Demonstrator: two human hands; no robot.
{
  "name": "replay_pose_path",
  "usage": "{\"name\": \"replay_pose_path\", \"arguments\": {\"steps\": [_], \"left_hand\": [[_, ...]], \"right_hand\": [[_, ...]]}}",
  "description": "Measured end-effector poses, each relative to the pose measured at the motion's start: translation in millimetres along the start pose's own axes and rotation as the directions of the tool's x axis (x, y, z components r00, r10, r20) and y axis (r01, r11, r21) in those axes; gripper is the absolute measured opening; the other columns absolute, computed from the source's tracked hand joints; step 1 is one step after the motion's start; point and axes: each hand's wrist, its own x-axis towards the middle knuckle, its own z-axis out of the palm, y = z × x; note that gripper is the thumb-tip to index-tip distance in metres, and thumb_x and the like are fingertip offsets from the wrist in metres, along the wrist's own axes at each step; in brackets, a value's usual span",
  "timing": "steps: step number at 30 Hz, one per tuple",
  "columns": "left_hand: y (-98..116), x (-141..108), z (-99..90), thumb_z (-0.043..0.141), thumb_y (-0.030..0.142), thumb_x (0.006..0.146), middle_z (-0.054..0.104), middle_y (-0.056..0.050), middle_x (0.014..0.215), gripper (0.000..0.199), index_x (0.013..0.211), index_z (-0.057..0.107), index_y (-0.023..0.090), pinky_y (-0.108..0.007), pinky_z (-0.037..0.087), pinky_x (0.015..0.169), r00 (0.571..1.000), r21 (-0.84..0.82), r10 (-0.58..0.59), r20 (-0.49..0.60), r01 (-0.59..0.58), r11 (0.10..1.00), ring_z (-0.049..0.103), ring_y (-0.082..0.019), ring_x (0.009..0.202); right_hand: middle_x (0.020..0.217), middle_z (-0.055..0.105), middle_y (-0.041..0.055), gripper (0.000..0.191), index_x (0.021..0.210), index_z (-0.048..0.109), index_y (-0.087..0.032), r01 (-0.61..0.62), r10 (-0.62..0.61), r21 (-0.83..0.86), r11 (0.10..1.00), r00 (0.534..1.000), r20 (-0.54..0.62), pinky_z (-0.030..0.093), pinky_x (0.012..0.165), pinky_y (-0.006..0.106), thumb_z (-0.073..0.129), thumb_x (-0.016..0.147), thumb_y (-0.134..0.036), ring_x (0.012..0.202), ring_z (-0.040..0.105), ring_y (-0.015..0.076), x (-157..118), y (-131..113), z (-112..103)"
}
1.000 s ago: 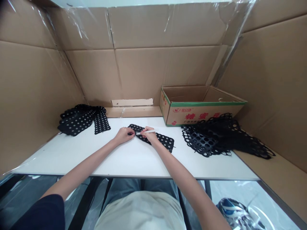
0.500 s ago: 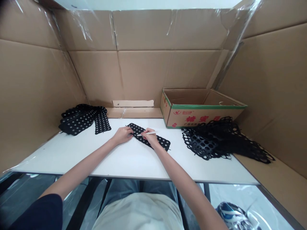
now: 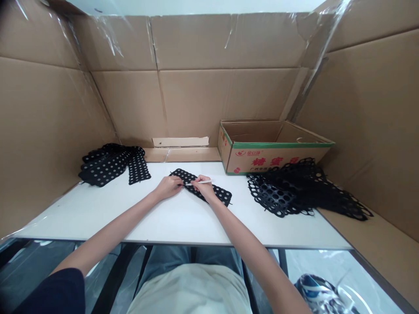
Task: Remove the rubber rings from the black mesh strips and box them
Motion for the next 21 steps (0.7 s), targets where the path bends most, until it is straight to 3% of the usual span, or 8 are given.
{"name": "replay_pose_path", "arguments": {"steps": [12,21], "left_hand": [[4.6,0.4,1.1,0.052,0.018,0.073,0.066,-0.001,0.077,0.012,0.075,0.065,0.019,-0.022,0.039,0.062,0.992,-0.113,-0.125,-0.032,0.12,0.986,0.059,-0.014,0.074],[5.2,1.1,4.9,0.051,0.016,0.071,0.067,-0.001,0.077,0.015,0.074,0.065,0.018,-0.022,0.04,0.063,0.988,-0.15,-0.151,-0.039,0.143,0.978,0.059,-0.013,0.073]], "right_hand": [[0.042,0.049,-0.0033,0.032,0.054,0.044,-0.02,0.049,-0.047,-0.024,0.999,0.997,0.062,0.028,0.039,0.022,0.066,0.061,-0.041,0.038,0.04,0.0089,-4.6,-0.1,0.2],[0.046,0.049,-0.0039,0.027,0.059,0.046,-0.02,0.129,-0.116,-0.086,0.988,0.983,0.142,0.034,0.042,0.023,0.064,0.064,-0.04,0.042,0.045,0.0104,-2.9,8.4,2.3]]}}
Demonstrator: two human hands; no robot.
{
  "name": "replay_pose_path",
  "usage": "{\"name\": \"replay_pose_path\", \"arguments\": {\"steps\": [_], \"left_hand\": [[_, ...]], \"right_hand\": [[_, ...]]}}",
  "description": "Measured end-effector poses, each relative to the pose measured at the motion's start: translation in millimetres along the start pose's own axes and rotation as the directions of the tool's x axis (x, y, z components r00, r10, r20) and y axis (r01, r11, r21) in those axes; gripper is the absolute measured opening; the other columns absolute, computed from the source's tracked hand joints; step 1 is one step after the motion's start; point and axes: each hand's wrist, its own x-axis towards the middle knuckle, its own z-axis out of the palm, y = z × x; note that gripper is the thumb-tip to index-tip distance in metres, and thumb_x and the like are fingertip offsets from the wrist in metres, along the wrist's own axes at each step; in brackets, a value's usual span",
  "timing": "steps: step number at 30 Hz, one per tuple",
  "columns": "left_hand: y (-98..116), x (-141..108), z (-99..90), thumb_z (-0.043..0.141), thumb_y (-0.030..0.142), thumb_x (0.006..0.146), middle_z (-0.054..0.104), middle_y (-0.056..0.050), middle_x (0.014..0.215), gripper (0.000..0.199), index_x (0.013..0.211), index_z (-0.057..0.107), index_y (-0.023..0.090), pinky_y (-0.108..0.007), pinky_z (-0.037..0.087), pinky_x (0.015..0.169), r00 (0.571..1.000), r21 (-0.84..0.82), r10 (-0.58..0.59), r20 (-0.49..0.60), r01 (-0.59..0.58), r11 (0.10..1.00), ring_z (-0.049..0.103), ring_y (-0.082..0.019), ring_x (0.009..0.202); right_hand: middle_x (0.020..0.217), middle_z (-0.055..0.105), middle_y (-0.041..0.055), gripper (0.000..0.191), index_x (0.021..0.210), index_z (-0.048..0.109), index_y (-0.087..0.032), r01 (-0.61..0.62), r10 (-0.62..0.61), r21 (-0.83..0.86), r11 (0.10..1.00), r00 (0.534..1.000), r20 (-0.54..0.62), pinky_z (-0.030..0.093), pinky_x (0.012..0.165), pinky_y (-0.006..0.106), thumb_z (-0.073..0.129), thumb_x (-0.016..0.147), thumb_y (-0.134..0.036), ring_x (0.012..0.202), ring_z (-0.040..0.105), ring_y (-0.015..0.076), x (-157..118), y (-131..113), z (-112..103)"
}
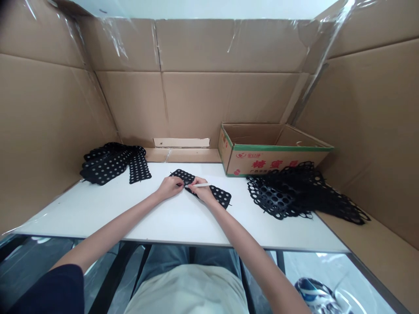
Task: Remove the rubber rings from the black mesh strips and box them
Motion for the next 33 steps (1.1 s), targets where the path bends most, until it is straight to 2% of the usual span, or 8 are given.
{"name": "replay_pose_path", "arguments": {"steps": [5,8,10,16,23,25,30,33], "left_hand": [[-1.4,2.4,1.1,0.052,0.018,0.071,0.067,0.0,0.076,0.014,0.074,0.065,0.019,-0.022,0.04,0.063,0.999,-0.027,-0.053,0.006,0.053,0.998,0.059,-0.013,0.07],[-1.0,2.9,-0.7,0.051,0.019,0.071,0.067,0.0,0.076,0.014,0.074,0.065,0.019,-0.021,0.04,0.063,0.997,-0.039,-0.075,0.014,0.076,0.996,0.059,-0.013,0.07],[-0.6,2.8,-1.9,0.051,0.019,0.071,0.067,0.0,0.076,0.015,0.074,0.066,0.019,-0.021,0.041,0.064,0.997,-0.05,-0.081,0.019,0.082,0.995,0.059,-0.013,0.07],[-1.7,2.9,-0.1,0.05,0.02,0.072,0.067,0.0,0.078,0.016,0.077,0.066,0.019,-0.02,0.041,0.063,0.995,-0.087,-0.1,0.025,0.102,0.991,0.059,-0.012,0.071],[-5.4,3.5,3.0,0.05,0.02,0.072,0.067,0.001,0.075,0.015,0.075,0.065,0.018,-0.02,0.042,0.064,0.993,-0.118,-0.119,0.011,0.12,0.986,0.059,-0.012,0.069],[-6.5,3.6,3.7,0.05,0.021,0.072,0.067,0.001,0.075,0.015,0.075,0.065,0.018,-0.02,0.042,0.065,0.992,-0.129,-0.125,0.012,0.126,0.984,0.059,-0.012,0.069],[-8.0,4.6,4.1,0.053,0.022,0.07,0.066,0.001,0.073,0.012,0.073,0.064,0.018,-0.021,0.043,0.065,0.993,-0.118,-0.119,0.011,0.119,0.986,0.059,-0.012,0.068],[-8.7,5.0,-0.4,0.053,0.02,0.069,0.066,0.001,0.075,0.012,0.074,0.064,0.019,-0.021,0.042,0.064,0.996,-0.061,-0.088,0.018,0.089,0.994,0.059,-0.012,0.069]], "right_hand": [[0.047,0.051,-0.0059,0.024,0.074,0.048,-0.021,-0.066,0.066,0.017,0.998,0.998,-0.023,0.034,0.041,0.021,0.063,0.063,-0.035,0.043,0.047,0.011,4.1,3.4,0.7],[0.048,0.053,-0.0038,0.022,0.07,0.049,-0.019,-0.146,0.147,0.021,0.989,0.989,-0.028,0.034,0.042,0.021,0.064,0.062,-0.033,0.044,0.049,0.011,6.7,2.1,-1.1],[0.049,0.054,-0.0025,0.02,0.064,0.049,-0.019,-0.159,0.159,0.014,0.987,0.987,-0.001,0.034,0.042,0.021,0.064,0.061,-0.032,0.045,0.049,0.0106,6.9,-0.5,-2.9],[0.051,0.053,-0.0033,0.019,0.067,0.049,-0.019,-0.093,0.092,0.026,0.995,0.994,0.051,0.035,0.043,0.022,0.063,0.063,-0.032,0.045,0.047,0.0104,4.7,-2.2,-5.8],[0.056,0.054,-0.0031,0.014,0.069,0.053,-0.018,0.019,-0.014,-0.094,0.995,0.998,0.053,0.036,0.049,0.023,0.059,0.068,-0.031,0.05,0.048,0.0107,2.6,1.5,-5.7],[0.055,0.054,-0.0034,0.013,0.069,0.053,-0.019,0.026,-0.021,-0.082,0.996,0.998,0.055,0.036,0.049,0.022,0.058,0.068,-0.03,0.05,0.048,0.0108,2.4,0.4,-5.5],[0.047,0.051,-0.0041,0.011,0.06,0.049,-0.018,-0.077,0.082,0.093,0.993,0.995,-0.049,0.032,0.045,0.022,0.057,0.063,-0.024,0.045,0.045,0.0099,4.8,-2.5,-7.9],[0.045,0.05,-0.0038,0.011,0.055,0.047,-0.018,-0.095,0.112,0.146,0.985,0.987,-0.115,0.029,0.043,0.022,0.055,0.062,-0.021,0.042,0.042,0.0086,5.3,-6.9,-10.5]]}}
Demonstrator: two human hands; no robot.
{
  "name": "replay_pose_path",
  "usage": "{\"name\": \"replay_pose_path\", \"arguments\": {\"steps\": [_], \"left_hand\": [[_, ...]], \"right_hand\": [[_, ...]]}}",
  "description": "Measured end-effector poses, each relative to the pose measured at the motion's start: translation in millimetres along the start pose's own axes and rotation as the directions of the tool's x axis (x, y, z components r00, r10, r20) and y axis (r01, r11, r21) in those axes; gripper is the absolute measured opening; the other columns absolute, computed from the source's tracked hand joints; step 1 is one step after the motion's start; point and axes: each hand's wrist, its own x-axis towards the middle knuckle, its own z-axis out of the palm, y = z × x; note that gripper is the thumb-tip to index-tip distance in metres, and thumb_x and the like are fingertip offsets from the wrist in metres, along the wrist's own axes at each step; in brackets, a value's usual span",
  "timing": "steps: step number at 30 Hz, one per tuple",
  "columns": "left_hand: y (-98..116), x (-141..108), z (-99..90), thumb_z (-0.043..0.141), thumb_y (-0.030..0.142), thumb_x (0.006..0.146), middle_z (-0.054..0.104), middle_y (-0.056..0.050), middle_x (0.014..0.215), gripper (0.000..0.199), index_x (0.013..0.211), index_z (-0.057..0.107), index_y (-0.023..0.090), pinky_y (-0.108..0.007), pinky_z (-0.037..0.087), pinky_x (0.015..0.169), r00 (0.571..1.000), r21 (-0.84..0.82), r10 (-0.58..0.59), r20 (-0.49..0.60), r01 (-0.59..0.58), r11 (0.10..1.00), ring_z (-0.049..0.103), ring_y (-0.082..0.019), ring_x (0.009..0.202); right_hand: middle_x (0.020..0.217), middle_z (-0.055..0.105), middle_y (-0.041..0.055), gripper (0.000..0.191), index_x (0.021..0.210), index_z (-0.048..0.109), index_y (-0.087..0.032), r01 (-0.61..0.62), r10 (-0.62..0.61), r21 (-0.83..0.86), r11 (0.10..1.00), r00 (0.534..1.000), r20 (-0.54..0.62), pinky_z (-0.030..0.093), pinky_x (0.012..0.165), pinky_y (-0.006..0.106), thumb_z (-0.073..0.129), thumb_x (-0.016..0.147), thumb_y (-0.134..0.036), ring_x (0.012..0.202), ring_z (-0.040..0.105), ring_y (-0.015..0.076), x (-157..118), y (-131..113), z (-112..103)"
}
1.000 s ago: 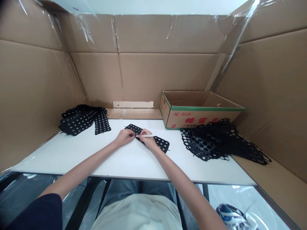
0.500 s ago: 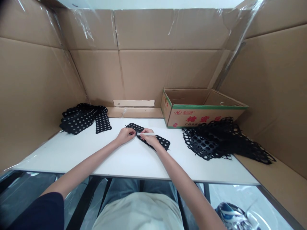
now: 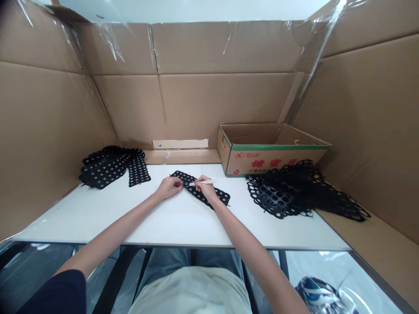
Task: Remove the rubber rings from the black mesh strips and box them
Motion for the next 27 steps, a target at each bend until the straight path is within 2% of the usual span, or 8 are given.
{"name": "replay_pose_path", "arguments": {"steps": [6,12,19,25,27], "left_hand": [[-6.1,-1.5,-13.6,0.052,0.019,0.072,0.064,-0.001,0.08,0.011,0.075,0.062,0.018,-0.023,0.041,0.064,0.994,0.185,0.105,-0.011,-0.102,0.977,0.058,-0.014,0.074],[-3.9,-1.4,-10.4,0.051,0.015,0.072,0.061,-0.004,0.087,0.015,0.081,0.062,0.018,-0.025,0.042,0.067,0.964,0.252,0.258,0.064,-0.266,0.93,0.056,-0.016,0.082],[-2.8,-4.3,-9.6,0.052,0.017,0.073,0.061,-0.003,0.086,0.013,0.081,0.064,0.019,-0.024,0.042,0.066,0.96,0.209,0.276,0.045,-0.279,0.937,0.057,-0.015,0.08],[-4.5,-4.0,-8.2,0.052,0.016,0.074,0.062,-0.004,0.084,0.014,0.08,0.064,0.018,-0.024,0.042,0.066,0.952,0.213,0.303,0.044,-0.305,0.928,0.057,-0.014,0.08],[-4.3,-3.6,-8.2,0.051,0.016,0.074,0.062,-0.004,0.084,0.014,0.079,0.064,0.018,-0.024,0.042,0.065,0.946,0.217,0.319,0.054,-0.323,0.921,0.057,-0.014,0.079]], "right_hand": [[0.043,0.051,-0.005,0.009,0.061,0.047,-0.019,-0.034,0.033,0.025,0.999,0.999,0.013,0.029,0.043,0.021,0.056,0.061,-0.019,0.04,0.041,0.0081,-5.0,-8.2,2.8],[0.043,0.051,-0.0036,0.025,0.053,0.042,-0.019,-0.02,0.021,-0.033,0.999,1.0,0.013,0.03,0.041,0.021,0.064,0.061,-0.028,0.04,0.044,0.0089,-6.1,-5.1,7.3],[0.044,0.051,-0.0031,0.029,0.054,0.045,-0.019,0.023,-0.021,-0.11,0.994,1.0,0.02,0.033,0.041,0.022,0.067,0.061,-0.037,0.04,0.045,0.0097,-4.7,-2.4,7.6],[0.047,0.056,-0.003,0.026,0.063,0.048,-0.019,0.027,-0.013,-0.093,0.995,0.989,0.15,0.038,0.042,0.022,0.069,0.059,-0.033,0.043,0.051,0.0117,-4.7,2.3,7.2],[0.047,0.056,-0.003,0.025,0.063,0.047,-0.019,0.018,-0.004,-0.085,0.996,0.988,0.155,0.038,0.042,0.022,0.069,0.059,-0.031,0.043,0.052,0.0117,-4.9,1.8,8.1]]}}
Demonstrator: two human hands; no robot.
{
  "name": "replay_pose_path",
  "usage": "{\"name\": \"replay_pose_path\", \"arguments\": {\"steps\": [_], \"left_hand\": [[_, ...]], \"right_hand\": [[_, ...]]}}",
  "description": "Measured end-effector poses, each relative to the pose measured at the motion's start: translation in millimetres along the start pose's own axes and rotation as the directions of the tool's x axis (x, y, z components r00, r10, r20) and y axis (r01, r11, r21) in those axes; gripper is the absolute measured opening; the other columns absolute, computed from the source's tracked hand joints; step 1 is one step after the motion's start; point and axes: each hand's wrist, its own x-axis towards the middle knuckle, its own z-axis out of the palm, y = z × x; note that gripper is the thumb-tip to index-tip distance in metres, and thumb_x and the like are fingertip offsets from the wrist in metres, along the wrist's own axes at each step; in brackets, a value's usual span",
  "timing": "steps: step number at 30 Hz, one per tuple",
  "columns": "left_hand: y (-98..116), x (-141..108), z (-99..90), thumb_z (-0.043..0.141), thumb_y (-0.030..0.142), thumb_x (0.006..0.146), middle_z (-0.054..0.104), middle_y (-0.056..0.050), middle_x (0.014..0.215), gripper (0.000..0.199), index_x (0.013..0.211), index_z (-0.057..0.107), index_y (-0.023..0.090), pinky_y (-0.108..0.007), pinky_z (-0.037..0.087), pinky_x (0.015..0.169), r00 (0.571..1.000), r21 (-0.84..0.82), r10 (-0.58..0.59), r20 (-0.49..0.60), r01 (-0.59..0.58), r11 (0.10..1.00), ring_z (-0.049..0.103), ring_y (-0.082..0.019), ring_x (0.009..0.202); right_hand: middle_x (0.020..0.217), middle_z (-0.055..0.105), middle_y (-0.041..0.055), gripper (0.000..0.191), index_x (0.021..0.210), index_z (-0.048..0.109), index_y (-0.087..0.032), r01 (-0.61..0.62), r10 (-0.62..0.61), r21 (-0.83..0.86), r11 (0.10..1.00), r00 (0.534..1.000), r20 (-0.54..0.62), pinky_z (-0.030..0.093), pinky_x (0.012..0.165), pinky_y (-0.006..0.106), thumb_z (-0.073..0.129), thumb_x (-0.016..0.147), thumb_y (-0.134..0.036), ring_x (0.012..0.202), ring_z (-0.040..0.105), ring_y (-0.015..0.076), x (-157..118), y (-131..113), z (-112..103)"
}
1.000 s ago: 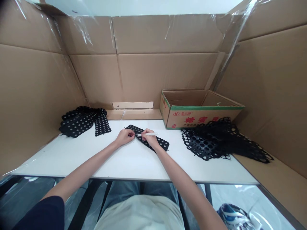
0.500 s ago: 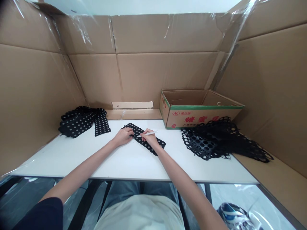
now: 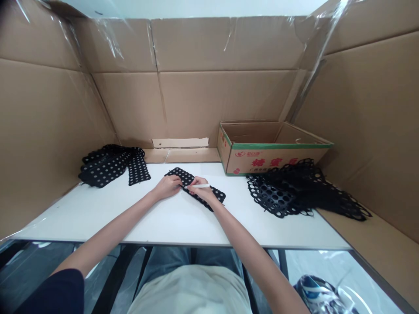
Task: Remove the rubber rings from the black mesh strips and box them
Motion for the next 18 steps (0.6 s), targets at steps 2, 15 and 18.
{"name": "replay_pose_path", "arguments": {"steps": [2,15,18], "left_hand": [[0.7,0.5,-0.3,0.051,0.016,0.074,0.062,-0.004,0.085,0.013,0.079,0.064,0.017,-0.024,0.042,0.064,1.0,0.001,0.013,0.007,-0.013,1.0,0.056,-0.014,0.079],[4.3,0.8,-0.3,0.05,0.015,0.073,0.062,-0.003,0.079,0.014,0.077,0.064,0.017,-0.023,0.042,0.064,0.999,-0.077,-0.036,0.015,0.037,0.996,0.058,-0.014,0.078],[4.9,0.3,1.3,0.05,0.015,0.073,0.063,-0.004,0.079,0.014,0.077,0.064,0.017,-0.024,0.042,0.065,0.998,-0.093,-0.063,0.002,0.063,0.994,0.058,-0.015,0.078]], "right_hand": [[0.046,0.056,-0.0025,0.024,0.06,0.046,-0.02,-0.009,0.01,0.008,1.0,1.0,-0.027,0.037,0.041,0.022,0.067,0.061,-0.031,0.042,0.051,0.0113,-0.2,-2.0,1.3],[0.045,0.056,-0.0018,0.025,0.053,0.042,-0.019,-0.059,0.063,0.042,0.997,0.992,-0.109,0.031,0.039,0.021,0.063,0.063,-0.03,0.039,0.046,0.0089,-2.2,-9.4,3.3],[0.045,0.055,-0.0019,0.027,0.054,0.041,-0.02,-0.048,0.051,0.025,0.999,0.993,-0.104,0.031,0.038,0.021,0.063,0.063,-0.033,0.039,0.046,0.0095,-3.3,-9.0,3.6]]}}
